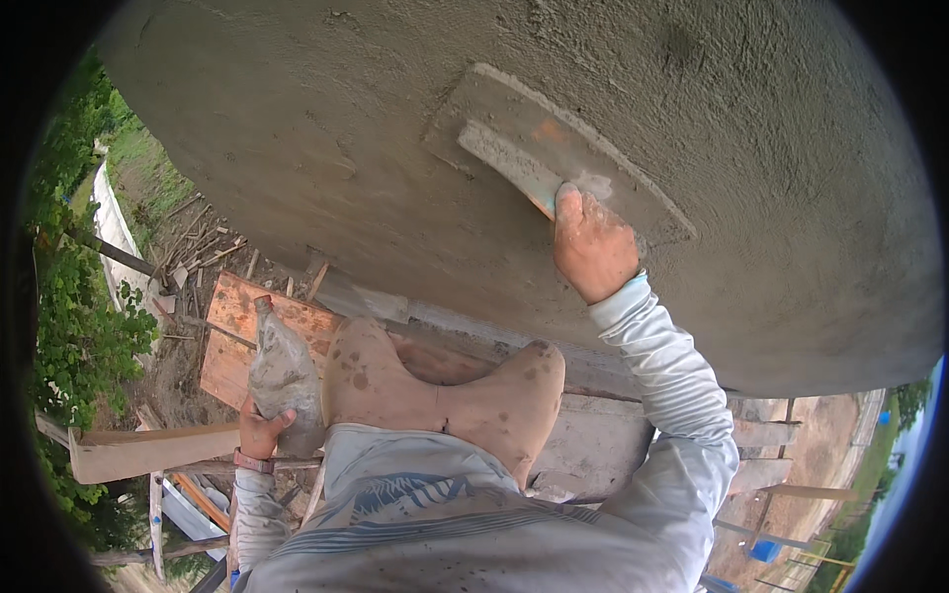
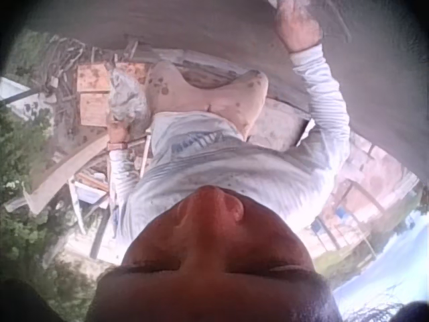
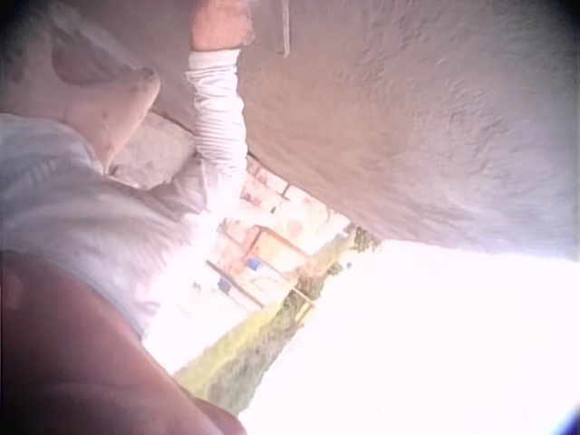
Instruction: Smoothing and finishing a plastered exterior wall using a trowel and water.
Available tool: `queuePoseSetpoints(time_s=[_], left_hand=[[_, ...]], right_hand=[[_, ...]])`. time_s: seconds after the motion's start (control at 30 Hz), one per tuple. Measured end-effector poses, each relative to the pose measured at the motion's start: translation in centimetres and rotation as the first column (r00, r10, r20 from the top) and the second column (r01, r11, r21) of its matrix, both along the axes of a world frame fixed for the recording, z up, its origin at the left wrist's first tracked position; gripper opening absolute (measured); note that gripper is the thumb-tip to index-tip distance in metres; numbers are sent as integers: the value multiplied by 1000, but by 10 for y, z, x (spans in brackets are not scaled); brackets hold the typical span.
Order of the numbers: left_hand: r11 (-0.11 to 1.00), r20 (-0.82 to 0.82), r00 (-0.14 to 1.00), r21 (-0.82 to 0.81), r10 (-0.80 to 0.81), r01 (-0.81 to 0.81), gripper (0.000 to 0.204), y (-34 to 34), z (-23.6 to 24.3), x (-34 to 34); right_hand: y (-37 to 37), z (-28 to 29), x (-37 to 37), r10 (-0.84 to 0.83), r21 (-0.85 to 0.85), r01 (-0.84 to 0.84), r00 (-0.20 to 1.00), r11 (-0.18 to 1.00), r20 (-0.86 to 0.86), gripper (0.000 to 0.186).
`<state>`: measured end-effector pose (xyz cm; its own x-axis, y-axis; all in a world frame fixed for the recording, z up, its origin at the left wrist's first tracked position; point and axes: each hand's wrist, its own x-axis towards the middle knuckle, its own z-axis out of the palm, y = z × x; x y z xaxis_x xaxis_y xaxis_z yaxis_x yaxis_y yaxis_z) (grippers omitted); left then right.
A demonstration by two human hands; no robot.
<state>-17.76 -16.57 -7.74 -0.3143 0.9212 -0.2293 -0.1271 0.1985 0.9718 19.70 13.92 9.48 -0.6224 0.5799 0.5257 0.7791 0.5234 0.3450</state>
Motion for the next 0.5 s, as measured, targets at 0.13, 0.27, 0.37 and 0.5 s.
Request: queuePoseSetpoints(time_s=[0.13,0.27,0.37,0.5], left_hand=[[1000,-25,1000,25,0,1,51,16,-9,1],[996,-71,998,89,2,4,53,39,3,17],[993,-35,999,112,34,-30,54,36,4,20],[989,-54,993,110,108,-102,55,-3,-9,8]], right_hand=[[14,35,-85,23,-54,-34,981,998,-192,10],[13,-32,-118,23,-269,-44,997,962,-80,11],[8,-109,-72,17,-332,-2,999,943,41,11],[3,-122,14,-24,-224,25,1000,974,4,10]])
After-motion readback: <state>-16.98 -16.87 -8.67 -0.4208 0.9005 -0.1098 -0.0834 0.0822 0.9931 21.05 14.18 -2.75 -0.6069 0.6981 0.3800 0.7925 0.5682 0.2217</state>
